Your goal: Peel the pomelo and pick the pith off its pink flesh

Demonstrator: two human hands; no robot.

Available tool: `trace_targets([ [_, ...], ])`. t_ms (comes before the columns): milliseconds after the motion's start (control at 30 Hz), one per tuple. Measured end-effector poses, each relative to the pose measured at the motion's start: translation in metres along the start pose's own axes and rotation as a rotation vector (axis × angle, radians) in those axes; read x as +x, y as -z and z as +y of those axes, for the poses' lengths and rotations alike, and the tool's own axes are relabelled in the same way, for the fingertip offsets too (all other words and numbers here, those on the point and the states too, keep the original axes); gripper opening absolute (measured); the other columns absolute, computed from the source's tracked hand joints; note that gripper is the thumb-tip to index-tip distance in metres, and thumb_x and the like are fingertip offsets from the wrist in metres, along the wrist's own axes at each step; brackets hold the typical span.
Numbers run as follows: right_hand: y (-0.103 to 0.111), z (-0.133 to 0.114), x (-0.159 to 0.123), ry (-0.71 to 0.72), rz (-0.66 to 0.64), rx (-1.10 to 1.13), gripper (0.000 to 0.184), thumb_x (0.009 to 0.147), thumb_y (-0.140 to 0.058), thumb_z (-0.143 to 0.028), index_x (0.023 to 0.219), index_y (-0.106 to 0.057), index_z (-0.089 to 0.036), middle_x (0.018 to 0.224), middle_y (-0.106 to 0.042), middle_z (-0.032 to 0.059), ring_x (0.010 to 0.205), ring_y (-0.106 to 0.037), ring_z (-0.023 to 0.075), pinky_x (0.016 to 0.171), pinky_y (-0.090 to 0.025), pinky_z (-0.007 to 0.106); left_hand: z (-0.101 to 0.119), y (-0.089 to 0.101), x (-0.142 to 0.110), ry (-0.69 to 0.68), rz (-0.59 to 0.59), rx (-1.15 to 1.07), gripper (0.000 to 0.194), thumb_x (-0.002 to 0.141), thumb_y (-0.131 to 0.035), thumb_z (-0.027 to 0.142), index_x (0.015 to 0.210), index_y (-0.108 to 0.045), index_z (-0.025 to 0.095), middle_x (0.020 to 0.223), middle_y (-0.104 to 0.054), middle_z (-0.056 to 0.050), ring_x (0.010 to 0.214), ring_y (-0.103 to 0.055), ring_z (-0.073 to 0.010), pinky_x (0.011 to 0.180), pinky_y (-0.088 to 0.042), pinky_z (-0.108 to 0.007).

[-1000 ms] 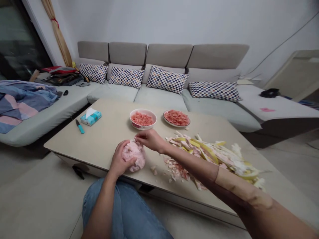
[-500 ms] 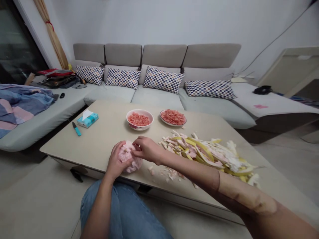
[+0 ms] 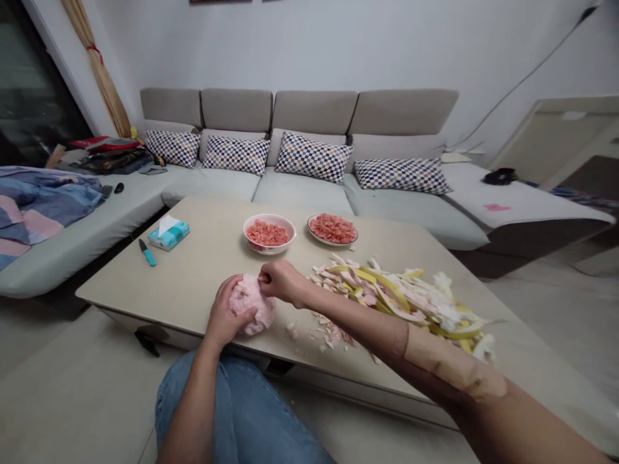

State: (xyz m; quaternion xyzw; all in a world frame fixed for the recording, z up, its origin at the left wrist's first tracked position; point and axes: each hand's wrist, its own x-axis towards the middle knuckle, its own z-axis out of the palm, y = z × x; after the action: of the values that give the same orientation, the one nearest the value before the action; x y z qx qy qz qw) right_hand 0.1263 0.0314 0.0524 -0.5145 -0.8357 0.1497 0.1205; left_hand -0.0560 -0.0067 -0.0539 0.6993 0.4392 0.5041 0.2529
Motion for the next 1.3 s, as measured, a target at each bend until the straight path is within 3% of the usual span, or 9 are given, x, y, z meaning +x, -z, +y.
trace_targets([
  [133, -0.001, 0.01, -0.01, -0.056, -0.006, 0.267, 0.012, 0.07, -0.057, -0.008, 0.071, -0.067, -0.012, 0.06, -0.067, 0.0002, 0.056, -0.059, 0.0103, 0.054, -0.038, 0.018, -0.001, 0.001, -0.002, -0.008, -0.016, -0.005, 0.063, 0.075, -0.072, 0.033, 0.132, -0.047, 0.023, 0.137, -0.05, -0.011, 0.13, -0.048, -0.0251, 0.112, -0.037, -0.044],
  [233, -0.001, 0.016, -0.014, -0.084, 0.023, 0.281, 0.012, 0.07, -0.056, -0.007, 0.072, -0.067, -0.012, 0.059, -0.067, -0.0004, 0.057, -0.062, 0.0111, 0.054, -0.04, 0.017, -0.002, 0.001, -0.004, -0.017, -0.024, -0.014, 0.064, 0.075, -0.072, 0.034, 0.133, -0.046, 0.023, 0.139, -0.049, -0.012, 0.131, -0.047, -0.0251, 0.112, -0.036, -0.044],
  [433, 0.029, 0.034, -0.028, -0.2, 0.03, 0.151, 0.021, 0.075, -0.056, -0.005, 0.087, -0.072, -0.012, 0.072, -0.073, 0.003, 0.066, -0.068, 0.0124, 0.062, -0.046, 0.018, -0.005, 0.003, -0.006, -0.027, -0.016, 0.004, 0.062, 0.078, -0.07, 0.035, 0.134, -0.046, 0.023, 0.139, -0.048, -0.012, 0.133, -0.045, -0.026, 0.114, -0.034, -0.046],
  [600, 0.064, 0.073, -0.057, -0.273, 0.013, -0.137, 0.026, 0.08, -0.056, -0.009, 0.095, -0.075, -0.016, 0.093, -0.076, 0.0069, 0.082, -0.069, 0.0151, 0.071, -0.046, 0.019, -0.005, -0.001, -0.011, 0.018, 0.051, 0.085, 0.064, 0.079, -0.068, 0.036, 0.137, -0.044, 0.023, 0.143, -0.041, -0.012, 0.136, -0.04, -0.0269, 0.116, -0.032, -0.048],
  [800, 0.086, 0.11, -0.083, -0.471, -0.173, -0.364, 0.038, 0.079, -0.054, -0.008, 0.112, -0.074, -0.016, 0.107, -0.074, 0.0115, 0.096, -0.069, 0.0224, 0.077, -0.047, 0.024, 0.0, -0.003, -0.016, 0.058, 0.145, 0.174, 0.066, 0.079, -0.068, 0.039, 0.137, -0.044, 0.02, 0.135, -0.045, -0.013, 0.129, -0.045, -0.0276, 0.113, -0.036, -0.049],
  [867, 0.087, 0.111, -0.084, -0.507, -0.147, -0.369, 0.041, 0.08, -0.055, -0.009, 0.116, -0.072, -0.016, 0.112, -0.073, 0.013, 0.101, -0.068, 0.0238, 0.08, -0.048, 0.026, 0.003, -0.005, -0.018, 0.062, 0.157, 0.186, 0.063, 0.079, -0.067, 0.039, 0.136, -0.046, 0.02, 0.134, -0.047, -0.013, 0.128, -0.046, -0.0276, 0.113, -0.036, -0.048],
  [1033, 0.064, 0.087, -0.064, -0.324, -0.009, -0.187, 0.038, 0.085, -0.049, -0.009, 0.112, -0.074, -0.019, 0.109, -0.074, 0.009, 0.101, -0.068, 0.0209, 0.087, -0.048, 0.026, 0.016, -0.026, -0.025, 0.173, 0.313, 0.219, 0.059, 0.081, -0.063, 0.036, 0.135, -0.046, 0.02, 0.133, -0.049, -0.014, 0.127, -0.046, -0.0294, 0.112, -0.036, -0.051],
  [1167, 0.014, 0.054, -0.034, -0.098, -0.001, 0.104, 0.037, 0.09, -0.045, -0.013, 0.117, -0.07, -0.02, 0.118, -0.072, 0.0061, 0.106, -0.067, 0.0181, 0.094, -0.047, 0.027, 0.02, -0.044, -0.027, 0.197, 0.398, 0.251, 0.067, 0.079, -0.065, 0.037, 0.138, -0.041, 0.018, 0.136, -0.046, -0.016, 0.129, -0.044, -0.0315, 0.111, -0.035, -0.053],
  [1300, -0.028, 0.034, -0.015, 0.048, 0.054, 0.261, 0.039, 0.09, -0.045, -0.013, 0.121, -0.067, -0.017, 0.124, -0.068, 0.0081, 0.11, -0.065, 0.0176, 0.093, -0.047, 0.026, 0.007, -0.038, -0.021, 0.187, 0.354, 0.211, 0.068, 0.076, -0.068, 0.038, 0.136, -0.043, 0.018, 0.133, -0.047, -0.016, 0.126, -0.047, -0.0307, 0.109, -0.038, -0.052],
])
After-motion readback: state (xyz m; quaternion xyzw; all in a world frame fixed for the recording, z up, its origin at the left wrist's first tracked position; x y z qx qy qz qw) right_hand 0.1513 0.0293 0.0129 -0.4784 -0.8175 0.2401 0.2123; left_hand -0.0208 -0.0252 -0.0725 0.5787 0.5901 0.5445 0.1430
